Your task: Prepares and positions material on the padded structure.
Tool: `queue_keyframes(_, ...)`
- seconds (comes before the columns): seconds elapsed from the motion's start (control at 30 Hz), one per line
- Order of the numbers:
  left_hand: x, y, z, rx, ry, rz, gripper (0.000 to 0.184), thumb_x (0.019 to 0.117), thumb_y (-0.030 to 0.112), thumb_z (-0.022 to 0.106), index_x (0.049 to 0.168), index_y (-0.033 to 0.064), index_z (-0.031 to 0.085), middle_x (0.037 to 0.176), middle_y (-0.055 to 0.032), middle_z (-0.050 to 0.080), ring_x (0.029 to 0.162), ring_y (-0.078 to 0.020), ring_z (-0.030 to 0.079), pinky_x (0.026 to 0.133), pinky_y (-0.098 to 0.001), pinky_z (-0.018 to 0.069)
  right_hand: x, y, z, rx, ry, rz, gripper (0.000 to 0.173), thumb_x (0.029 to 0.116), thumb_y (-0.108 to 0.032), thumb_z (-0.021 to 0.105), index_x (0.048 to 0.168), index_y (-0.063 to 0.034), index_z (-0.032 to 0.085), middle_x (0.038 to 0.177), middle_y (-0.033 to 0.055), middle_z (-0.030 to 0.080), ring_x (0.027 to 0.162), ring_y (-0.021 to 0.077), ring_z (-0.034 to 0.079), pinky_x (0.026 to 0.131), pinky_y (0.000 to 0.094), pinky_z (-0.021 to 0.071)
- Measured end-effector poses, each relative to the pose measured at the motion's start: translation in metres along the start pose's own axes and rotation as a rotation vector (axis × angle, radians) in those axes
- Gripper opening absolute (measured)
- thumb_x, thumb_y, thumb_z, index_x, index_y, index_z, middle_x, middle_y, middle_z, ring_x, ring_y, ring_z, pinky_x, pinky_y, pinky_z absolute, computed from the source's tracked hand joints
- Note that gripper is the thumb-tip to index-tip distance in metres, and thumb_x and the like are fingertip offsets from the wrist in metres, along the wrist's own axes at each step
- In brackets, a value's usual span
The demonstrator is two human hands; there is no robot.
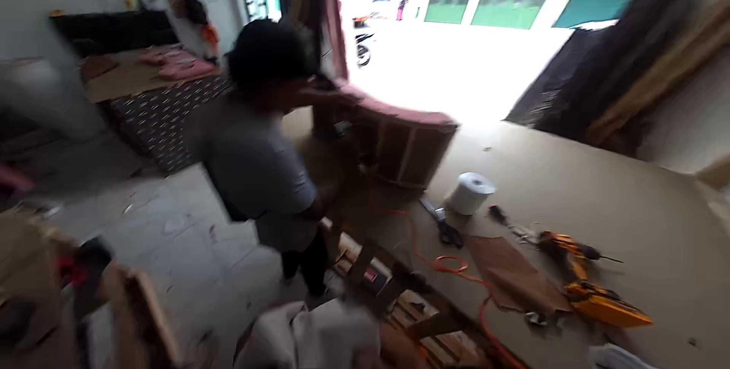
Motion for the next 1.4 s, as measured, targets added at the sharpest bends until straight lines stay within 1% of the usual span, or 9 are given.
queue_keyframes(0.17, 0.007, -0.015, -0.246, 0.034, 0.477, 0.060, 0.049, 0.1037, 0.048, 0.054, 0.126, 0.0065, 0.068, 0.112, -0.0016, 0.075, 0.104, -0.0127, 0.072, 0.096, -0.0358, 0.0599, 0.117, 0.024, 0.098, -0.111, -0.037, 0.138, 0.022, 0.1044, -0.026, 0.061, 0.099, -0.0083, 0.073, 0.077, 0.0060, 0.069, 0.056, 0.0177, 0.063, 0.049, 0.0355, 0.0556)
queue_keyframes(0.33, -0.015, 0.020, -0.412, -0.077, 0.646, 0.184, 0.049, 0.1083, 0.044, 0.045, 0.099, 0.0049, 0.074, 0.103, -0.0181, 0.074, 0.094, -0.0334, 0.074, 0.088, -0.0481, 0.0622, 0.226, 0.047, 0.189, -0.122, -0.072, 0.162, 0.036, 0.1052, -0.039, 0.056, 0.090, -0.0101, 0.072, 0.071, 0.0061, 0.067, 0.057, 0.0180, 0.062, 0.050, 0.0355, 0.0535)
queue_keyframes(0.53, 0.073, -0.012, -0.363, 0.276, 0.282, 0.030, 0.079, 0.0841, 0.052, 0.080, 0.147, 0.0121, 0.054, 0.145, -0.0048, 0.059, 0.134, -0.0218, 0.057, 0.110, -0.0471, 0.0520, 0.326, 0.030, 0.328, 0.192, -0.724, 0.134, 0.036, 0.1005, -0.032, 0.067, 0.128, -0.0078, 0.066, 0.090, 0.0115, 0.071, 0.063, 0.0200, 0.065, 0.056, 0.0355, 0.0592)
queue_keyframes(0.7, 0.171, -0.041, -0.428, 0.362, 0.443, 0.137, 0.021, 0.0961, 0.032, 0.073, 0.097, 0.0121, 0.078, 0.094, 0.0029, 0.076, 0.089, -0.0092, 0.072, 0.086, -0.0349, 0.0631, 0.470, 0.043, 0.356, -0.200, -0.642, -0.036, 0.022, 0.0997, -0.039, 0.067, 0.103, -0.0187, 0.076, 0.082, 0.0000, 0.072, 0.067, 0.0144, 0.066, 0.060, 0.0344, 0.0581)
queue_keyframes(0.87, 0.299, -0.038, -0.533, 0.367, 0.488, 0.177, 0.024, 0.0961, 0.036, 0.072, 0.092, 0.0124, 0.075, 0.087, -0.0002, 0.073, 0.081, -0.0139, 0.070, 0.076, -0.0338, 0.0619, 0.635, 0.064, 0.367, -0.038, -0.434, -0.122, 0.021, 0.0996, -0.032, 0.065, 0.091, -0.0152, 0.074, 0.061, 0.0029, 0.057, 0.049, 0.0143, 0.049, 0.045, 0.0284, 0.0417)
queue_keyframes(1.03, 0.475, -0.019, -0.581, 0.279, 0.588, 0.252, 0.027, 0.1016, 0.031, 0.063, 0.085, 0.0094, 0.066, 0.122, -0.0107, 0.066, 0.117, -0.0276, 0.063, 0.099, -0.0432, 0.0566, 0.773, 0.058, 0.426, -0.101, -0.621, -0.129, 0.064, 0.0819, -0.061, 0.079, 0.131, -0.0243, 0.063, 0.110, -0.0043, 0.070, 0.095, 0.0120, 0.071, 0.076, 0.0375, 0.0649)
queue_keyframes(1.13, 0.568, -0.011, -0.595, 0.154, 0.428, 0.282, 0.036, 0.1054, 0.035, 0.055, 0.087, 0.0067, 0.067, 0.138, -0.0176, 0.061, 0.130, -0.0370, 0.057, 0.106, -0.0499, 0.0531, 0.848, 0.059, 0.448, -0.122, -0.631, -0.200, 0.041, 0.0921, -0.045, 0.075, 0.127, -0.0245, 0.067, 0.099, -0.0069, 0.072, 0.086, 0.0069, 0.069, 0.078, 0.0326, 0.0616)
queue_keyframes(1.33, 0.736, -0.065, -0.600, 0.016, -0.153, 0.103, 0.071, 0.0939, 0.041, 0.074, 0.151, 0.0098, 0.046, 0.140, -0.0114, 0.061, 0.118, -0.0243, 0.065, 0.097, -0.0426, 0.0588, 0.995, 0.069, 0.403, 0.040, -0.677, -0.498, 0.018, 0.1006, -0.010, 0.062, 0.114, -0.0124, 0.073, 0.114, 0.0015, 0.069, 0.106, 0.0119, 0.065, 0.094, 0.0332, 0.0574)
queue_keyframes(1.4, 0.794, -0.093, -0.600, 0.122, -0.251, 0.050, 0.064, 0.0896, 0.031, 0.081, 0.144, 0.0094, 0.056, 0.129, -0.0063, 0.069, 0.115, -0.0196, 0.068, 0.100, -0.0426, 0.0596, 1.042, 0.092, 0.389, -0.022, -0.664, -0.497, 0.019, 0.0999, -0.008, 0.060, 0.113, -0.0125, 0.073, 0.114, 0.0017, 0.068, 0.110, 0.0126, 0.064, 0.096, 0.0339, 0.0559)
Point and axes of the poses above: each hand's wrist, its own x-axis towards the middle knuckle, its own z-axis out of the palm, y = z × x, the point moved 6 cm from there along x, towards the middle knuckle
